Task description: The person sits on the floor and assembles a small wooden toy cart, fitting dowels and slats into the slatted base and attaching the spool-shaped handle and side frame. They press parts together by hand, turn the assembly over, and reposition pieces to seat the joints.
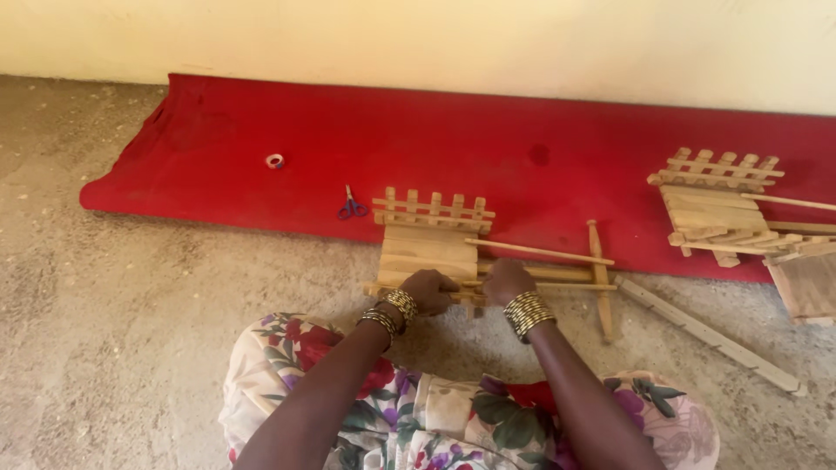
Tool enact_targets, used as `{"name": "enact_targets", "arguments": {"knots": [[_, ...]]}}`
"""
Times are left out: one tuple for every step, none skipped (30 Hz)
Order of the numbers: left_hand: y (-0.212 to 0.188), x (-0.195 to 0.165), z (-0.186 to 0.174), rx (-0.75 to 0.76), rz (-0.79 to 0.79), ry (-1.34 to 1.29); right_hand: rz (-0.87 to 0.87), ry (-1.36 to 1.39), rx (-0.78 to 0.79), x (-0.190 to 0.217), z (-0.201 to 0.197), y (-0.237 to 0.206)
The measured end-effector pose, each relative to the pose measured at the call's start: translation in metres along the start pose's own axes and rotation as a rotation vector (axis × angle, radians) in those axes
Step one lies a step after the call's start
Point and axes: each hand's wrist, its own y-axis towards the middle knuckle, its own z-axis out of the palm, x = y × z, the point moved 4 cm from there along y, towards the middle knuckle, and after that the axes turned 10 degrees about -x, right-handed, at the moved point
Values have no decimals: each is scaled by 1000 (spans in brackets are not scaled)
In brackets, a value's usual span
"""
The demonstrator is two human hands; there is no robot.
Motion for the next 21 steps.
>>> {"name": "enact_targets", "arguments": {"knots": [[-2, 0, 0, 32, -53, -1, 22, -45, 23, -4, 1, 1], [-3, -1, -1, 65, -104, -1, -9, 5, 24, -3, 3, 1], [-4, -1, -3, 98, -156, -2, -41, 55, 24, -1, 7, 0], [-5, -2, -3, 139, -202, -67, -73, 104, 27, 3, 13, -2], [-6, -3, -4, 179, -249, -134, -21, 174, 37, 6, 20, -4], [-7, -4, -3, 216, -296, -200, 28, 243, 45, 10, 29, -5], [-7, -8, -4, 203, -217, -102, 75, 311, 48, 13, 33, -5], [-6, -13, -4, 187, -136, -3, 61, 288, 40, 12, 35, -2], [-5, -18, -4, 171, -55, 97, 47, 265, 31, 10, 35, 2], [-6, -19, -3, 155, -66, 145, 35, 243, 23, 6, 33, 5], [-7, -20, -2, 143, -77, 192, 18, 93, 30, -3, 29, 9], [-9, -21, -1, 131, -87, 239, 1, -58, 37, -14, 24, 12], [-9, -22, -1, 105, -82, 245, -14, -207, 42, -22, 22, 15], [-10, -23, 0, 80, -74, 252, 19, -147, 59, -29, 23, 15], [-11, -24, 1, 55, -65, 257, 53, -89, 75, -36, 24, 14], [-11, -25, 3, 31, -41, 283, 85, -30, 91, -38, 27, 13], [-12, -27, 5, 8, -17, 310, 43, 52, 32, -35, 30, 13], [-12, -28, 6, -17, 9, 336, -1, 133, -29, -30, 31, 12], [-12, -27, 8, -16, 3, 331, -45, 212, -91, -25, 30, 11], [-12, -26, 9, -15, -5, 327, -67, 238, -128, -22, 28, 10], [-13, -25, 9, -15, -16, 325, -91, 265, -163, -18, 25, 10]]}}
